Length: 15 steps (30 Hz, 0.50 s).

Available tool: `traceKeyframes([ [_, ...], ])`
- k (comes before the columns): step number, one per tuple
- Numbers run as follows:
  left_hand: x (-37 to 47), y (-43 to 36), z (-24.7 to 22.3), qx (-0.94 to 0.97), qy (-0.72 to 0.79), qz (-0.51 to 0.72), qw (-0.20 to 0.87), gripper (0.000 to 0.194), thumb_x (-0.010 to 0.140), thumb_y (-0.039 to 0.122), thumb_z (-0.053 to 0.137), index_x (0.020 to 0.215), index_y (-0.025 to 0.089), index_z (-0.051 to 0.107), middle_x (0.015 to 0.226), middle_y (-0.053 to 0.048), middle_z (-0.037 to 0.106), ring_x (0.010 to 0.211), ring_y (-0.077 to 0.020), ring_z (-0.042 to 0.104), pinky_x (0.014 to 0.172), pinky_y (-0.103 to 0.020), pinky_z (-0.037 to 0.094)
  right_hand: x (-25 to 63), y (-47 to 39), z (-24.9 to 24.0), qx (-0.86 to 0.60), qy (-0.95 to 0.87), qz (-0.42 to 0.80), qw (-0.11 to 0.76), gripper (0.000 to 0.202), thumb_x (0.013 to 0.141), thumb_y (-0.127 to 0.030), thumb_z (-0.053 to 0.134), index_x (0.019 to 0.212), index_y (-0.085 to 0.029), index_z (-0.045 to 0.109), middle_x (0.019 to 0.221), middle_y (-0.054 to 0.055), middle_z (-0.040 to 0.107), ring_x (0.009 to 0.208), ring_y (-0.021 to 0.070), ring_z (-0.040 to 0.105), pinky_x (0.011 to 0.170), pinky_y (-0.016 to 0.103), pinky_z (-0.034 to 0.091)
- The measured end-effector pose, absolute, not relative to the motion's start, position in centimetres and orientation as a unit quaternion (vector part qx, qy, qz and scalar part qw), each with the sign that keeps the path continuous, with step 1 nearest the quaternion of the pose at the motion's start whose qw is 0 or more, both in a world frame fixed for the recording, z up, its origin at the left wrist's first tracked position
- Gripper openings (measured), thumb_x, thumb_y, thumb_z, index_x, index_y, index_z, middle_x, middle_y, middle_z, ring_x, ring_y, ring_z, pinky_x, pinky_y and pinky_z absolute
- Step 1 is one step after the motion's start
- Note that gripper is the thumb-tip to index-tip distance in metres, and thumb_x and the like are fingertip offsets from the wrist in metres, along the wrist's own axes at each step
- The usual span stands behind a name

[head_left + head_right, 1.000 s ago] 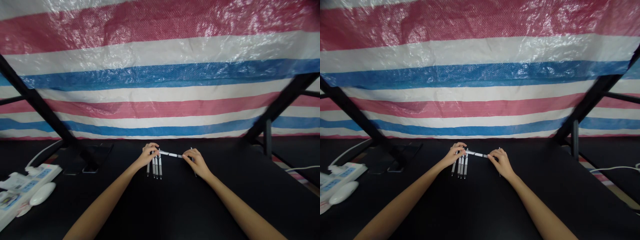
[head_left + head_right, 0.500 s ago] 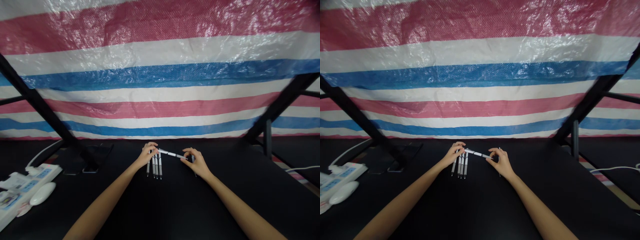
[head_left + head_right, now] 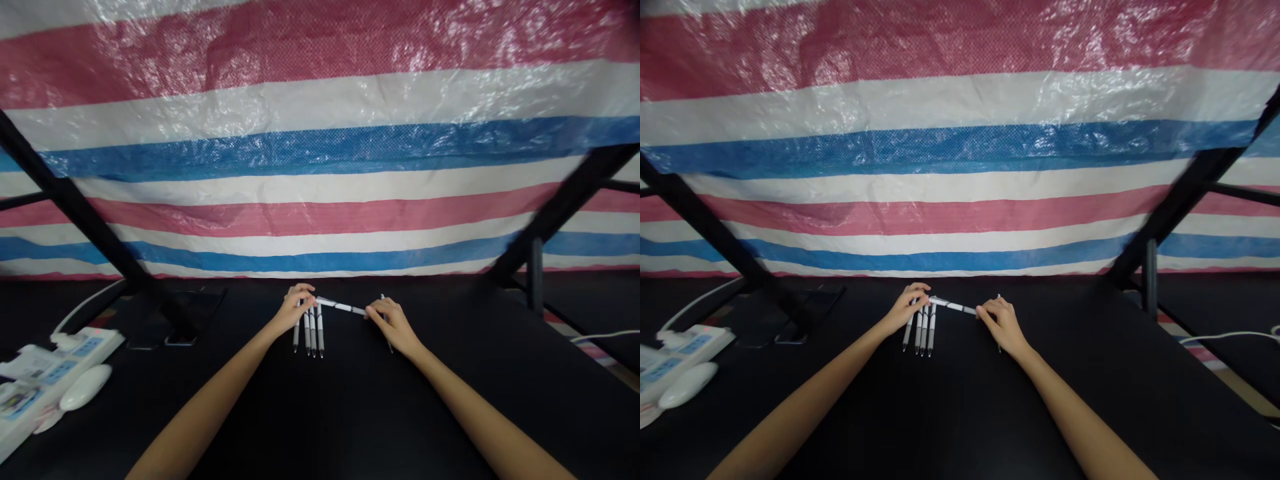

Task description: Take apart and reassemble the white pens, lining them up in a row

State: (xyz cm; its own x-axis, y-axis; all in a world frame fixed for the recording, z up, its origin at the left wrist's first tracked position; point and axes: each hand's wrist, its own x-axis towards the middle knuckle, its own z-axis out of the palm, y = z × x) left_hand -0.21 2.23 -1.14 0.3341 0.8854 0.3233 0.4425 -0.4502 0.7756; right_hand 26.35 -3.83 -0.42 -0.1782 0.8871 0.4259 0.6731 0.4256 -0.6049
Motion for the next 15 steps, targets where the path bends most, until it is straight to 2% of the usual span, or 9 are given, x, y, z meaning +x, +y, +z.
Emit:
traceKeyframes([
  [3, -0.21, 2.22, -1.11, 0.763, 0.438, 0.376, 0.291, 0.024, 0.084, 0.032, 0.052, 0.070, 0.022, 0.069, 0.109, -0.005, 0.060, 0.105, -0.0229, 0.048, 0.098, -0.043, 0.031, 26.32, -3.78, -0.63, -0.522, -0.758, 0.143, 0.365, 0.046, 0.092, -0.047, 0.033, 0.067, -0.024, 0.064, 0.071, 0.002, 0.066, 0.078, 0.0212, 0.057, 0.080, 0.040, 0.039],
  [6, -0.24, 2.25, -1.11, 0.759, 0.441, 0.379, 0.292, 0.024, 0.084, 0.032, 0.052, 0.070, 0.022, 0.069, 0.109, -0.004, 0.059, 0.106, -0.0230, 0.048, 0.098, -0.043, 0.031, 26.35, -3.75, -0.93, -0.536, -0.741, 0.127, 0.383, 0.029, 0.084, -0.050, 0.048, 0.086, -0.026, 0.064, 0.079, 0.002, 0.067, 0.082, 0.0230, 0.058, 0.082, 0.042, 0.039],
  [8, -0.26, 2.26, -1.13, 0.757, 0.443, 0.380, 0.293, 0.025, 0.085, 0.031, 0.051, 0.070, 0.022, 0.069, 0.109, -0.004, 0.059, 0.106, -0.0230, 0.048, 0.099, -0.043, 0.030, 26.37, -3.74, -1.04, -0.538, -0.734, 0.119, 0.396, 0.027, 0.079, -0.049, 0.056, 0.091, -0.026, 0.062, 0.082, 0.002, 0.067, 0.083, 0.0235, 0.059, 0.082, 0.042, 0.039],
  [15, -0.22, 2.23, -1.13, 0.755, 0.441, 0.379, 0.302, 0.024, 0.085, 0.030, 0.051, 0.070, 0.022, 0.069, 0.110, -0.005, 0.058, 0.108, -0.0233, 0.047, 0.099, -0.043, 0.030, 26.29, -3.86, -0.67, -0.530, -0.745, 0.125, 0.385, 0.025, 0.082, -0.048, 0.052, 0.078, -0.025, 0.061, 0.080, 0.002, 0.066, 0.080, 0.0225, 0.057, 0.081, 0.042, 0.038],
])
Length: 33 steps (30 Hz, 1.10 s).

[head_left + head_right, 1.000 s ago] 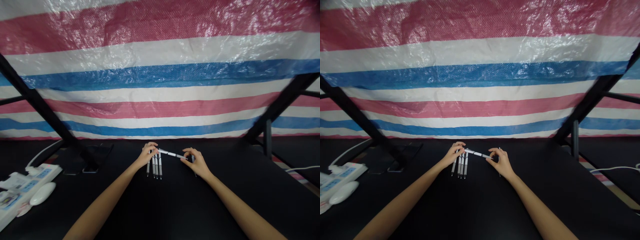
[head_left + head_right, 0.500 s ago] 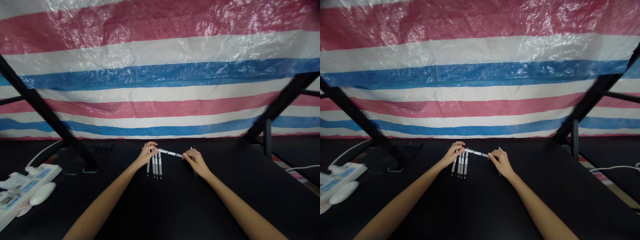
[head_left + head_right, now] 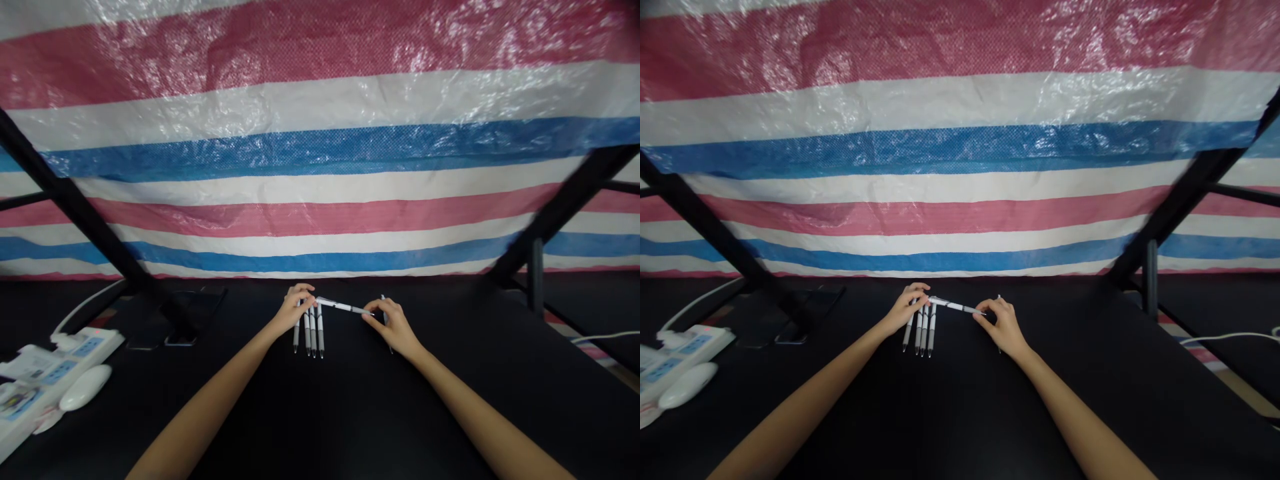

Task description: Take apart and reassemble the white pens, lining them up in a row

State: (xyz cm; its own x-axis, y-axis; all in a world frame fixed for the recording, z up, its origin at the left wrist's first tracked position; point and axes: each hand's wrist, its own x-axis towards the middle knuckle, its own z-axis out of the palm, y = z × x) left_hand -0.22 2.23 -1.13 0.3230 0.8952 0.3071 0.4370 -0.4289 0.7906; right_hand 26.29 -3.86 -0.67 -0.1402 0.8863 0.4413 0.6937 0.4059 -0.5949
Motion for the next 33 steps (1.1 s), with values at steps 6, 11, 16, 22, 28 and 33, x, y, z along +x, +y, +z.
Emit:
traceKeyframes([
  [6, -0.25, 2.25, -1.19, 0.759, 0.438, 0.381, 0.296, 0.024, 0.085, 0.028, 0.051, 0.070, 0.022, 0.068, 0.110, -0.005, 0.058, 0.106, -0.0228, 0.047, 0.099, -0.043, 0.030, 26.35, -3.92, -0.64, -0.537, -0.750, 0.125, 0.365, 0.039, 0.091, -0.047, 0.036, 0.071, -0.024, 0.061, 0.073, 0.002, 0.065, 0.078, 0.0218, 0.056, 0.078, 0.039, 0.039],
  [11, -0.25, 2.27, -1.23, 0.759, 0.442, 0.379, 0.293, 0.025, 0.085, 0.029, 0.050, 0.071, 0.021, 0.068, 0.110, -0.005, 0.058, 0.107, -0.0231, 0.047, 0.099, -0.043, 0.030, 26.28, -4.02, -0.61, -0.534, -0.754, 0.116, 0.365, 0.028, 0.082, -0.051, 0.053, 0.084, -0.024, 0.063, 0.085, 0.002, 0.067, 0.084, 0.0223, 0.057, 0.084, 0.041, 0.038],
  [16, -0.24, 2.27, -1.19, 0.760, 0.436, 0.380, 0.297, 0.025, 0.085, 0.030, 0.050, 0.070, 0.021, 0.068, 0.109, -0.005, 0.058, 0.106, -0.0231, 0.047, 0.098, -0.043, 0.031, 26.20, -4.19, -0.26, -0.519, -0.772, 0.116, 0.347, 0.034, 0.090, -0.045, 0.041, 0.071, -0.023, 0.060, 0.078, 0.001, 0.066, 0.082, 0.0212, 0.057, 0.087, 0.042, 0.035],
  [22, -0.31, 2.36, -1.17, 0.755, 0.438, 0.382, 0.304, 0.025, 0.085, 0.031, 0.051, 0.070, 0.021, 0.068, 0.107, -0.006, 0.059, 0.105, -0.0234, 0.047, 0.097, -0.043, 0.030, 26.23, -4.23, -0.35, -0.516, -0.768, 0.112, 0.364, 0.027, 0.084, -0.049, 0.051, 0.081, -0.024, 0.062, 0.084, 0.002, 0.068, 0.084, 0.0222, 0.058, 0.088, 0.043, 0.036],
  [28, -0.31, 2.39, -1.41, 0.755, 0.431, 0.389, 0.304, 0.025, 0.085, 0.030, 0.050, 0.070, 0.021, 0.068, 0.108, -0.006, 0.058, 0.105, -0.0235, 0.047, 0.097, -0.043, 0.029, 26.13, -4.29, -0.24, -0.512, -0.772, 0.120, 0.356, 0.028, 0.087, -0.045, 0.047, 0.077, -0.024, 0.062, 0.081, 0.002, 0.068, 0.083, 0.0220, 0.058, 0.090, 0.044, 0.035],
  [33, -0.29, 2.42, -1.51, 0.763, 0.433, 0.383, 0.288, 0.025, 0.085, 0.029, 0.050, 0.070, 0.021, 0.068, 0.107, -0.005, 0.059, 0.104, -0.0233, 0.047, 0.097, -0.043, 0.030, 26.10, -4.29, -0.16, -0.514, -0.774, 0.121, 0.349, 0.030, 0.088, -0.045, 0.045, 0.073, -0.024, 0.060, 0.079, 0.002, 0.067, 0.083, 0.0219, 0.057, 0.092, 0.046, 0.033],
])
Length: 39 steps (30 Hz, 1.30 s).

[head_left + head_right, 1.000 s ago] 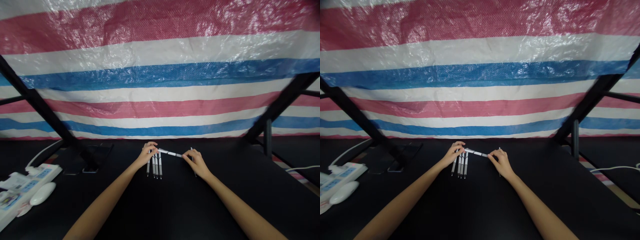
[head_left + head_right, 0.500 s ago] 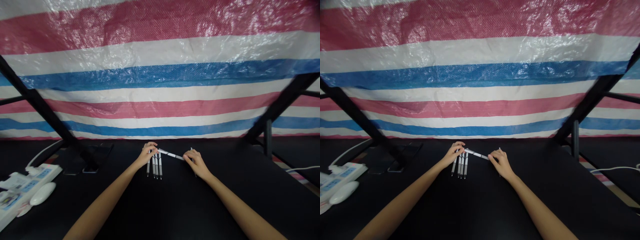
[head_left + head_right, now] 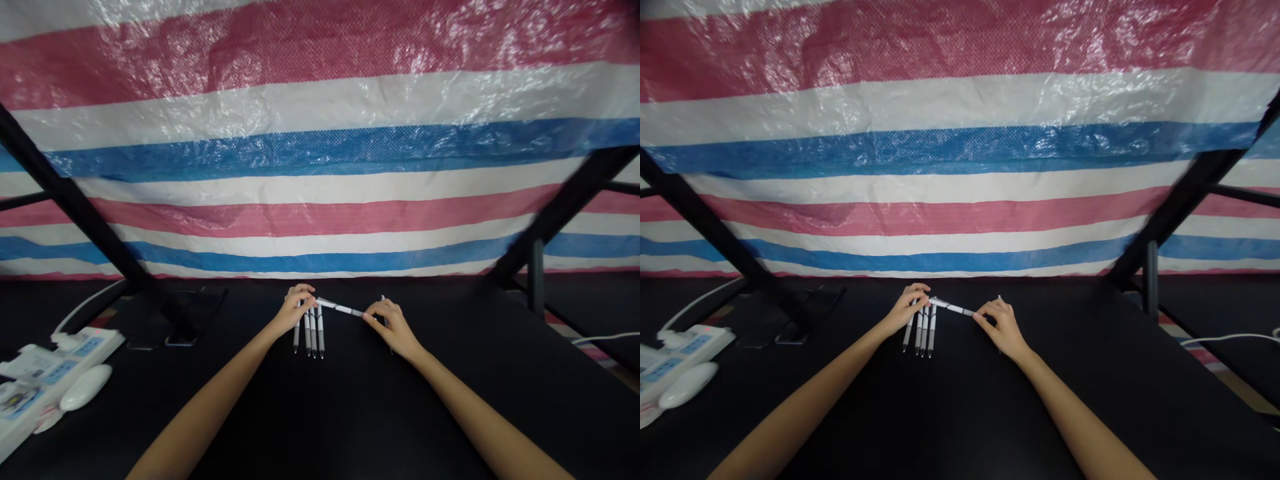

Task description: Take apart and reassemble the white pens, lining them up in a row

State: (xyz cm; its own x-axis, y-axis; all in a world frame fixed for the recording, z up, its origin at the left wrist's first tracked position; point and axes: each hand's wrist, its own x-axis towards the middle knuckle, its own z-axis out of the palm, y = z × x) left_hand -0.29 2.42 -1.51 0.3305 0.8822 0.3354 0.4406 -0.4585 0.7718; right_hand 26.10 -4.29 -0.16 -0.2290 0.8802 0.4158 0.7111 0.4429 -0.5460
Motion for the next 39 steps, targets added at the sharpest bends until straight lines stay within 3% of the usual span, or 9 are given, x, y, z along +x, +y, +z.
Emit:
traceKeyframes([
  [18, 0.1, 1.7, -0.7, 0.784, 0.451, 0.365, 0.221, 0.025, 0.086, 0.026, 0.049, 0.070, 0.020, 0.066, 0.108, -0.004, 0.058, 0.105, -0.0223, 0.048, 0.095, -0.043, 0.030, 26.1, -4.5, 0.1, -0.513, -0.793, 0.135, 0.300, 0.044, 0.093, -0.045, 0.034, 0.067, -0.022, 0.061, 0.079, 0.001, 0.065, 0.088, 0.0203, 0.054, 0.089, 0.042, 0.032],
  [33, 0.3, 1.8, -0.8, 0.768, 0.429, 0.399, 0.259, 0.026, 0.086, 0.029, 0.048, 0.070, 0.020, 0.066, 0.098, -0.005, 0.062, 0.099, -0.0209, 0.052, 0.093, -0.039, 0.034, 26.0, -4.4, 0.1, -0.507, -0.797, 0.137, 0.299, 0.047, 0.093, -0.044, 0.033, 0.064, -0.022, 0.060, 0.078, 0.002, 0.065, 0.088, 0.0207, 0.054, 0.090, 0.044, 0.032],
  [39, 0.4, 1.5, -0.5, 0.753, 0.407, 0.441, 0.269, 0.014, 0.079, 0.030, 0.058, 0.072, 0.020, 0.065, 0.091, -0.005, 0.066, 0.092, -0.0208, 0.057, 0.091, -0.037, 0.036, 25.9, -4.6, 0.2, -0.492, -0.804, 0.135, 0.304, 0.046, 0.093, -0.046, 0.034, 0.065, -0.022, 0.062, 0.078, 0.002, 0.066, 0.087, 0.0214, 0.055, 0.088, 0.044, 0.033],
])
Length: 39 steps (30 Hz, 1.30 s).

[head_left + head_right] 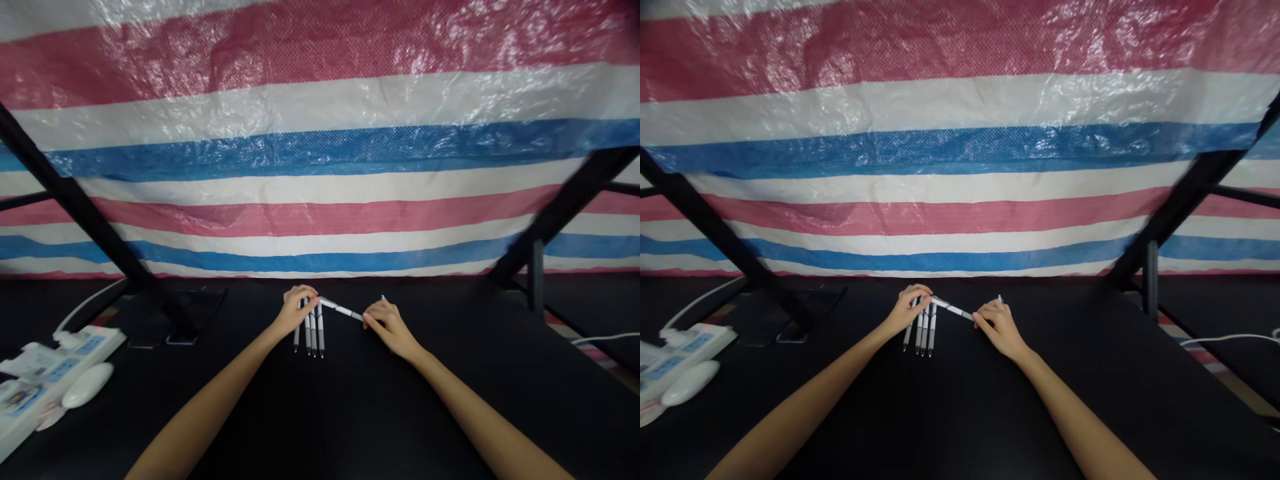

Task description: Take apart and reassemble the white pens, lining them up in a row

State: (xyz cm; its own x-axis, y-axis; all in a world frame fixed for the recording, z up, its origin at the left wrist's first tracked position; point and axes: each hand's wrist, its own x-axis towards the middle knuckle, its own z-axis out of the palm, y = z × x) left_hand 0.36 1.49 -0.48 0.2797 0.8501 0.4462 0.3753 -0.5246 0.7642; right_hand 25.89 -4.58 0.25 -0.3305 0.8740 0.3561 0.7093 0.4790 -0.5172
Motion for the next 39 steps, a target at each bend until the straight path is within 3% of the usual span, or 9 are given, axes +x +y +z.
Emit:
traceKeyframes([
  [8, 0.4, 1.6, 0.0, 0.524, 0.355, 0.574, 0.520, 0.018, 0.077, 0.033, 0.062, 0.080, 0.016, 0.065, 0.088, -0.005, 0.068, 0.088, -0.0184, 0.062, 0.086, -0.031, 0.043, 26.2, -4.6, 0.1, -0.466, -0.795, 0.144, 0.361, 0.042, 0.091, -0.049, 0.038, 0.076, -0.022, 0.066, 0.081, 0.005, 0.067, 0.084, 0.0211, 0.057, 0.092, 0.045, 0.034],
  [13, 0.4, 2.0, 0.0, 0.363, 0.279, 0.602, 0.654, 0.014, 0.078, 0.029, 0.062, 0.080, 0.017, 0.054, 0.078, -0.003, 0.066, 0.076, -0.0146, 0.064, 0.078, -0.030, 0.048, 26.3, -4.6, 0.1, -0.471, -0.779, 0.158, 0.382, 0.047, 0.090, -0.053, 0.033, 0.075, -0.022, 0.065, 0.080, 0.005, 0.067, 0.085, 0.0218, 0.058, 0.097, 0.049, 0.031],
  [16, 0.1, 2.1, 0.4, 0.277, 0.267, 0.593, 0.707, 0.011, 0.083, 0.026, 0.056, 0.079, 0.018, 0.051, 0.066, 0.002, 0.057, 0.060, -0.0094, 0.058, 0.068, -0.025, 0.050, 26.3, -4.5, 0.2, -0.474, -0.772, 0.165, 0.390, 0.050, 0.090, -0.056, 0.031, 0.073, -0.022, 0.064, 0.078, 0.005, 0.067, 0.083, 0.0219, 0.058, 0.098, 0.051, 0.030],
  [20, 0.0, 1.9, 1.2, 0.184, 0.228, 0.571, 0.767, 0.018, 0.090, 0.024, 0.045, 0.074, 0.016, 0.048, 0.052, 0.006, 0.037, 0.040, -0.0038, 0.038, 0.038, -0.012, 0.034, 26.3, -4.5, 0.2, -0.480, -0.770, 0.166, 0.386, 0.051, 0.089, -0.056, 0.031, 0.073, -0.022, 0.064, 0.077, 0.004, 0.067, 0.083, 0.0219, 0.058, 0.099, 0.052, 0.029],
  [23, 0.1, 1.7, 1.4, 0.156, 0.208, 0.534, 0.804, 0.027, 0.094, 0.026, 0.036, 0.072, 0.015, 0.047, 0.050, 0.007, 0.030, 0.033, -0.0027, 0.027, 0.028, -0.011, 0.019, 26.3, -4.5, 0.2, -0.481, -0.768, 0.168, 0.388, 0.050, 0.090, -0.056, 0.031, 0.073, -0.022, 0.064, 0.078, 0.005, 0.066, 0.083, 0.0218, 0.058, 0.099, 0.052, 0.030],
  [29, -0.1, 1.8, 0.5, 0.144, 0.203, 0.481, 0.841, 0.025, 0.089, 0.025, 0.043, 0.066, 0.016, 0.042, 0.046, 0.010, 0.017, 0.027, -0.0020, 0.016, 0.025, -0.012, 0.006, 26.3, -4.5, 0.3, -0.479, -0.771, 0.170, 0.383, 0.050, 0.090, -0.055, 0.031, 0.073, -0.022, 0.064, 0.078, 0.005, 0.067, 0.082, 0.0217, 0.058, 0.098, 0.052, 0.032],
  [39, -0.6, 1.9, 0.7, 0.141, 0.211, 0.471, 0.845, 0.019, 0.082, 0.019, 0.043, 0.064, 0.017, 0.039, 0.045, 0.011, 0.014, 0.027, -0.0020, 0.013, 0.026, -0.011, 0.003, 26.2, -4.5, 0.2, -0.480, -0.761, 0.186, 0.394, 0.050, 0.089, -0.057, 0.033, 0.073, -0.022, 0.065, 0.077, 0.005, 0.066, 0.084, 0.0224, 0.057, 0.100, 0.053, 0.029],
])
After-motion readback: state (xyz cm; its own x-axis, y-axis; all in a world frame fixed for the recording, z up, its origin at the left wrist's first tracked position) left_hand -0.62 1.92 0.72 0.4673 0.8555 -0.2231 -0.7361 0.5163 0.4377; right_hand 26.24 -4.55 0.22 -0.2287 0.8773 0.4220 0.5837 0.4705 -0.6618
